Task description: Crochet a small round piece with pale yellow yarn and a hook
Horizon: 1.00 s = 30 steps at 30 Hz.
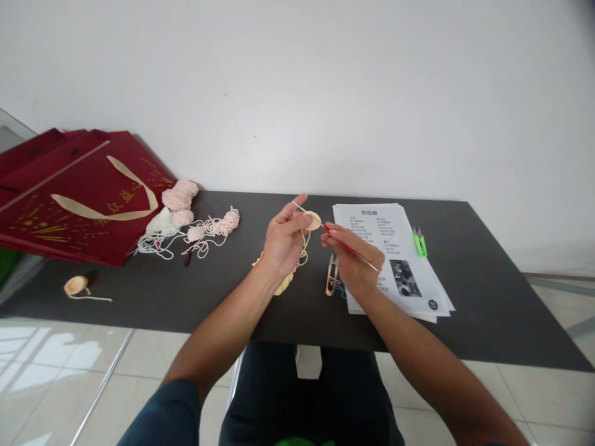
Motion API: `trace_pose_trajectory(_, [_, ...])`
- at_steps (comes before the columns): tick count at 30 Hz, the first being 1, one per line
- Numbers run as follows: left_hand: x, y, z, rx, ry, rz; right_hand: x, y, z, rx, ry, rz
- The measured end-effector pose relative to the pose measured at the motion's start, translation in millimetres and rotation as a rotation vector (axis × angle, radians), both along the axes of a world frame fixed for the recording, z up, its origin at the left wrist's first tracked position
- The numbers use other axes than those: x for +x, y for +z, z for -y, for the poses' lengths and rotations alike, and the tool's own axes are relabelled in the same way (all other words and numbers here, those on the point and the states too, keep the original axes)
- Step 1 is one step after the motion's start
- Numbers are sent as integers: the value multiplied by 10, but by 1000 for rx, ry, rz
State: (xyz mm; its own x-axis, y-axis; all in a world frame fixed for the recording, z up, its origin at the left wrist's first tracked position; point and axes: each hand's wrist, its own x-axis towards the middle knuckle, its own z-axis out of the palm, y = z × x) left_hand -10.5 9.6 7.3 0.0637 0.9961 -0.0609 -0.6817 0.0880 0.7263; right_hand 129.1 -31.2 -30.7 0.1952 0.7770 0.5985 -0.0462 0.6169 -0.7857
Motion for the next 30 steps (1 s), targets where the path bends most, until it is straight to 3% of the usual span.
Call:
trace_pose_trajectory(4, [-2, 21, 4, 35, 14, -62, 35, 56, -94, -126, 59, -209])
trace_pose_trajectory(7, [6, 24, 16, 71, 33, -171, 117, 99, -169, -169, 106, -241])
trace_pose_trajectory(10, [13, 17, 21, 86, 77, -316, 194, 129, -194, -126, 90, -196])
trace_pose_trajectory(17, [32, -60, 44, 188, 281, -574, 140, 152, -40, 49, -116, 73])
trace_pose_trajectory(21, [48, -86, 79, 335, 363, -653, 95, 193, 13, -47, -126, -6])
trace_pose_trajectory(30, [-16, -40, 67, 366, 230, -625, 166, 261, -45, -196, -34, -205])
